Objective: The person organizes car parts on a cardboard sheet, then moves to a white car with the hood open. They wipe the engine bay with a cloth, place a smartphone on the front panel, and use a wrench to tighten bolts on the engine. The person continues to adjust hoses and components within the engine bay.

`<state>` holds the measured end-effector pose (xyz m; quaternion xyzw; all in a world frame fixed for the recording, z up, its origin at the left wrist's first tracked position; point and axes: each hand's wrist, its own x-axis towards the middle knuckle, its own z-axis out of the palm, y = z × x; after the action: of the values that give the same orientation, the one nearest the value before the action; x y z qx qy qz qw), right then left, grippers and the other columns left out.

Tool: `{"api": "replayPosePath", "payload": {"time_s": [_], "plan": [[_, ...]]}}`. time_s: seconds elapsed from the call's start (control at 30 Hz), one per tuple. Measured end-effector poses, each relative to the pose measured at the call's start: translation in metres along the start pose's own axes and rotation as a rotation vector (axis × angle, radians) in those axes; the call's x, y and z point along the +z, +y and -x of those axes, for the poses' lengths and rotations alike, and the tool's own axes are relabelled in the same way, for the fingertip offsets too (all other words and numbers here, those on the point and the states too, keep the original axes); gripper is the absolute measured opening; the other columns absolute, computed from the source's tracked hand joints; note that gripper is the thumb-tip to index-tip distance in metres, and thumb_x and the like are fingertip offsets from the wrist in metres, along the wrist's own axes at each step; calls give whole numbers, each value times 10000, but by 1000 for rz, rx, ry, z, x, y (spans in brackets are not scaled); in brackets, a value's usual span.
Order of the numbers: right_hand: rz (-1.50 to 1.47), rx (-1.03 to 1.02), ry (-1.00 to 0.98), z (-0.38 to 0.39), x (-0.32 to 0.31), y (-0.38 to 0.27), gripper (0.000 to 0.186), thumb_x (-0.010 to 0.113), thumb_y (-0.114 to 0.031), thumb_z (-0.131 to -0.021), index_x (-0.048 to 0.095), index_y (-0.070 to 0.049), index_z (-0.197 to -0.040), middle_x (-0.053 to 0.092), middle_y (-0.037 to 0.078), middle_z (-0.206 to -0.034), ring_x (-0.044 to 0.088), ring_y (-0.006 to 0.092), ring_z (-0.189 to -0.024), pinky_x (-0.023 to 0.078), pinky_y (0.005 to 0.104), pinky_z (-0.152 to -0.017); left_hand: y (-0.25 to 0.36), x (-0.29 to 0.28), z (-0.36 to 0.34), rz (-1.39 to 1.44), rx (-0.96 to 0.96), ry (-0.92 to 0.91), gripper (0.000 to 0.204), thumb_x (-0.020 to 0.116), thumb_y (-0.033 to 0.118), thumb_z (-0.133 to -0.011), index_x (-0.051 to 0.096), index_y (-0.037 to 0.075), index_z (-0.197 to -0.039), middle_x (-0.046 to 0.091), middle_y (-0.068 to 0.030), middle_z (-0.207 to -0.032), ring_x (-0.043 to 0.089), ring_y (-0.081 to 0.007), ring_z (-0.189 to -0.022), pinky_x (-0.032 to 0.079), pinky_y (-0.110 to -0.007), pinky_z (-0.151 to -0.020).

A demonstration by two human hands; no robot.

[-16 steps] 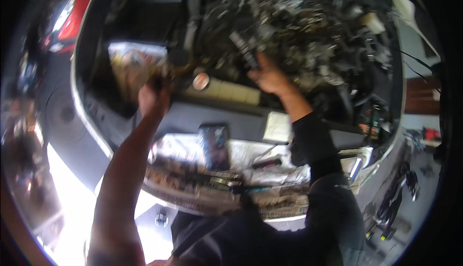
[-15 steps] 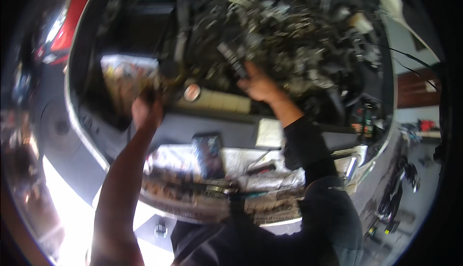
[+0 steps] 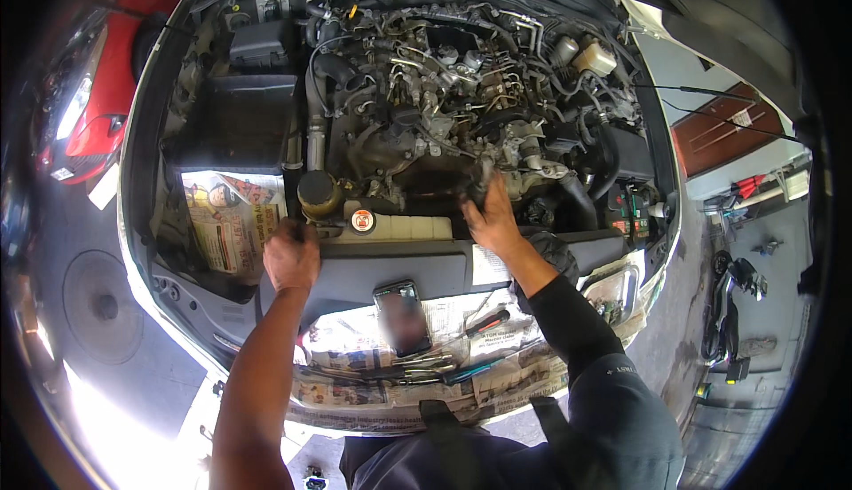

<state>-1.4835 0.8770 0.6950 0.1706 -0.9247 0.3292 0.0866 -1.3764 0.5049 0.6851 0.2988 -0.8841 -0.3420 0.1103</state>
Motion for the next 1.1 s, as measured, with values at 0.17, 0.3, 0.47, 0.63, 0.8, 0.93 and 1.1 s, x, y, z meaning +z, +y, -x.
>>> {"api": "replayPosePath", "payload": {"time_s": [0.17,0.3,0.47,0.63,0.8,0.93,1.1], "plan": [[129,97,107,35,-3,23,734,730,-235,-975,438,41,-1590,509,383,-1565,498,547,-1462,405,555,-1260,7,-4,-1,-28,8,-21,310,712,341,-949,814,55,-1012,806,-254,-982,780,-467,-993,604,-547,-922],[186,226,14,37,9,32,727,704,-253,-1002,429,102,-1574,503,387,-1580,485,542,-1480,381,541,-1284,4,-5,-2,-39,16,-55,307,707,353,-946,822,77,-1021,810,-244,-995,778,-470,-988,603,-552,-916],[317,249,-74,30,10,24,739,669,-284,-1030,400,99,-1603,471,379,-1631,457,525,-1524,375,525,-1298,3,-8,-3,-19,-7,-114,310,694,368,-951,823,100,-1040,814,-236,-1033,775,-466,-1009,600,-559,-927],[342,362,-158,24,7,13,768,659,-284,-1040,361,96,-1636,439,359,-1674,449,499,-1551,382,512,-1299,6,-15,-5,-43,-31,-189,356,656,404,-976,812,103,-1086,816,-227,-1083,770,-460,-1057,587,-553,-978],[354,419,-165,20,6,9,777,667,-279,-1036,354,88,-1645,437,339,-1685,471,477,-1543,393,496,-1293,-18,-5,-10,-45,24,-254,394,670,413,-987,799,98,-1186,817,-223,-1145,773,-439,-1109,580,-535,-1015],[334,413,-179,18,4,6,776,679,-274,-1028,365,81,-1642,455,314,-1679,491,472,-1526,413,494,-1278,-56,-36,-62,119,220,-589,466,692,422,-1029,759,63,-1319,795,-164,-1175,733,-338,-1091,566,-470,-1006],[323,428,-183,17,1,-1,762,676,-287,-1028,381,75,-1631,489,304,-1651,515,478,-1497,439,502,-1255,-75,-191,-142,168,-29,-784,539,685,458,-1079,738,-4,-1352,769,-155,-1190,692,-245,-1094,539,-398,-980]]}}
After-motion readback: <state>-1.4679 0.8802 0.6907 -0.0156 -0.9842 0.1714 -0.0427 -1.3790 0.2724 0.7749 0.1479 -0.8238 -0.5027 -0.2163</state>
